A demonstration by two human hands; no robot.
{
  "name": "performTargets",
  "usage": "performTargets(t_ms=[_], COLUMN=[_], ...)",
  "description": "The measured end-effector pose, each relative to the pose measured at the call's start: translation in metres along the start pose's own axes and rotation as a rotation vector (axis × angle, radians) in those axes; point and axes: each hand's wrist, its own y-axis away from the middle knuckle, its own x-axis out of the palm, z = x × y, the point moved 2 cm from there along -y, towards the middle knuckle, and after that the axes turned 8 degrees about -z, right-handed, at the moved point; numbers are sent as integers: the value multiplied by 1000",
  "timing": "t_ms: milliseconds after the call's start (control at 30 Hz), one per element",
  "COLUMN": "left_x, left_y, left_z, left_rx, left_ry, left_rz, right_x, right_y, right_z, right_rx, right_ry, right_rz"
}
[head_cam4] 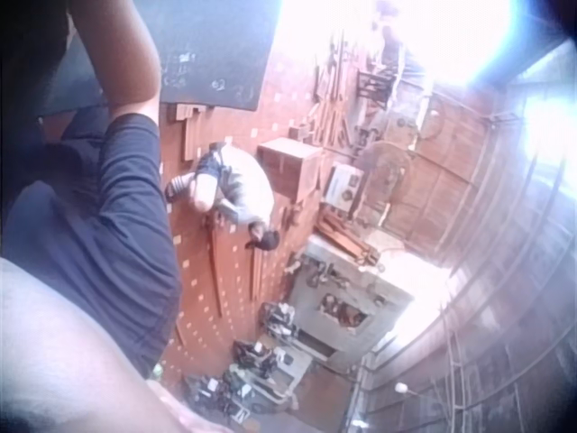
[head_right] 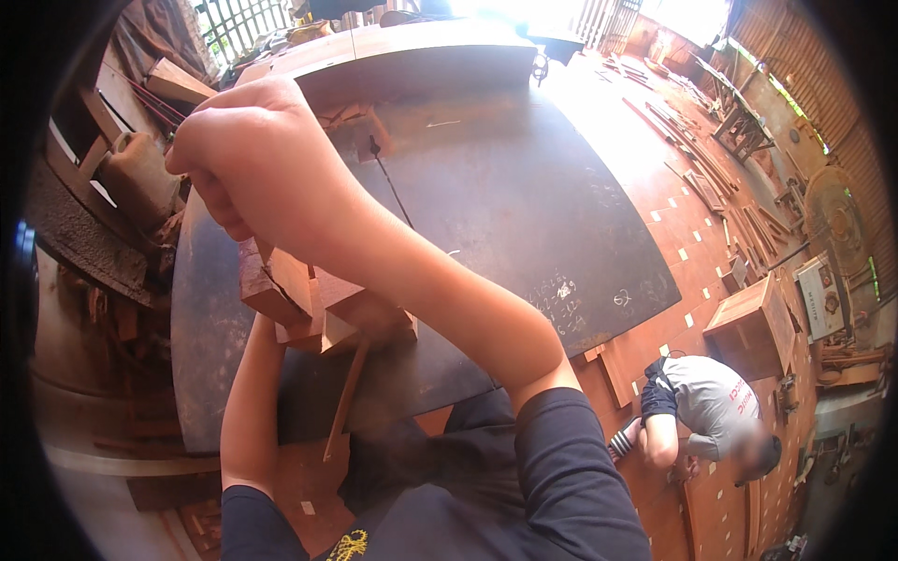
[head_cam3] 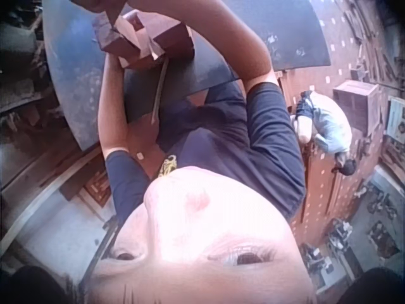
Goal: The person assembles small wooden blocks on a table, repeatedly stacking and unstacking them by hand. They handle the blocks one at a time, arranging them into small stacks and then separating them again.
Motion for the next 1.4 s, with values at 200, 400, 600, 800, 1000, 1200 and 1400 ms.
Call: performTargets(t_ms=[200, 400, 600, 800, 1000, 1200, 1400], left_x=[13, 35, 33, 22, 26, 26, 24], left_y=[9, 19, 18, 15, 18, 19, 19], left_z=[-6, -3, -6, -14, -13, -18, -19], left_rx=[9, -32, -14, 17, 22, 37, 46], left_ry=[-17, -55, -76, -77, -107, -118, -128], left_rz=[27, 103, 102, 66, 81, 73, 65], right_x=[7, 7, 6, 3, -2, 4, 10], right_y=[4, 6, 4, 2, -1, 2, 4], right_z=[7, 16, 15, 0, 7, 4, -4], right_rx=[182, -130, 122, 252, 368, 413, 380], right_ry=[-84, 153, 190, 316, 252, 212, 420], right_rz=[-84, -137, -51, 65, -12, 22, 80])
